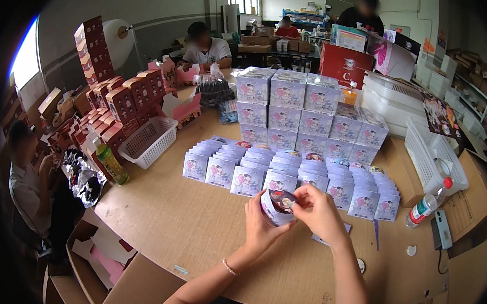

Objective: The person inserts small round items into purple pouches and folds the tops closed. They place the finished pouches into neat stacks on the table. Other workers are visible in the background performing similar tasks.

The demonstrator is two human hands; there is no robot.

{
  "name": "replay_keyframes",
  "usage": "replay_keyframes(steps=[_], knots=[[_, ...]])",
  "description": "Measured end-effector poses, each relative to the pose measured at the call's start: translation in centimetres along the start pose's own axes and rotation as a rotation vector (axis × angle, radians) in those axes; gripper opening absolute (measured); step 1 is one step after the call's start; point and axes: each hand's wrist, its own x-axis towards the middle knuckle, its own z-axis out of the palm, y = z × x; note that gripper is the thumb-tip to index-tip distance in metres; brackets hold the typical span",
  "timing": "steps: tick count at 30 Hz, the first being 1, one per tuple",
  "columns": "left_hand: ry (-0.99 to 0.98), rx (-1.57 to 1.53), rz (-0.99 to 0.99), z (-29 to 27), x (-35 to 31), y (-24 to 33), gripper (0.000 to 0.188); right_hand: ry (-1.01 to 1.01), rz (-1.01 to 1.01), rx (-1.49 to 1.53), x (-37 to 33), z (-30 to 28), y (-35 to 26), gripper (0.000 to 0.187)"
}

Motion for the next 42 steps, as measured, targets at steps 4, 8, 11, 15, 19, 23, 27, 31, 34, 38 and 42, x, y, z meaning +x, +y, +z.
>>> replay_keyframes(steps=[4, 8, 11, 15, 19, 23, 27, 31, 34, 38, 42], knots=[[0.009, 0.019, -0.053, -0.5, 0.1, -0.1, 0.096, 0.069, -0.127, -0.127, -0.1, 2.2, 0.0, 0.018], [0.025, 0.079, 0.045, -0.6, 0.2, 0.0, 0.099, 0.135, -0.237, -0.288, 0.1, 3.6, 0.9, 0.017], [0.118, 0.005, 0.015, -0.2, 0.0, -0.3, 0.097, 0.248, -0.363, -0.384, 0.0, 4.7, 1.1, 0.013], [0.098, 0.047, 0.013, -0.5, 0.1, -0.5, 0.090, 0.234, -0.429, -0.562, -0.3, 5.1, 0.9, 0.008], [0.081, 0.144, 0.071, -0.3, -0.3, -0.4, 0.093, 0.223, -0.415, -0.759, -1.2, 4.8, -0.6, 0.008], [-0.122, -0.054, 0.067, -0.2, -1.2, 0.1, 0.116, 0.268, -0.070, -0.711, -1.0, 4.1, 0.2, 0.010], [-0.368, -0.018, 0.195, 0.2, -1.1, 0.7, 0.114, 0.409, -0.112, -0.665, 1.5, -0.8, 4.6, 0.008], [-0.505, 0.149, 0.128, 0.7, -1.4, 0.1, 0.099, 0.288, 0.161, -0.267, 3.2, -3.3, 9.4, 0.013], [-0.479, 0.223, 0.146, 0.5, -1.5, -0.1, 0.092, 0.314, 0.052, -0.390, 3.5, -2.6, 11.4, 0.022], [-0.460, 0.251, 0.160, 0.3, -1.4, -0.4, 0.087, 0.270, 0.073, -0.539, 3.6, -1.7, 11.8, 0.037], [-0.483, 0.273, 0.179, 0.4, -1.4, -0.5, 0.085, 0.334, -0.006, -0.510, 3.9, -1.0, 13.2, 0.038]])
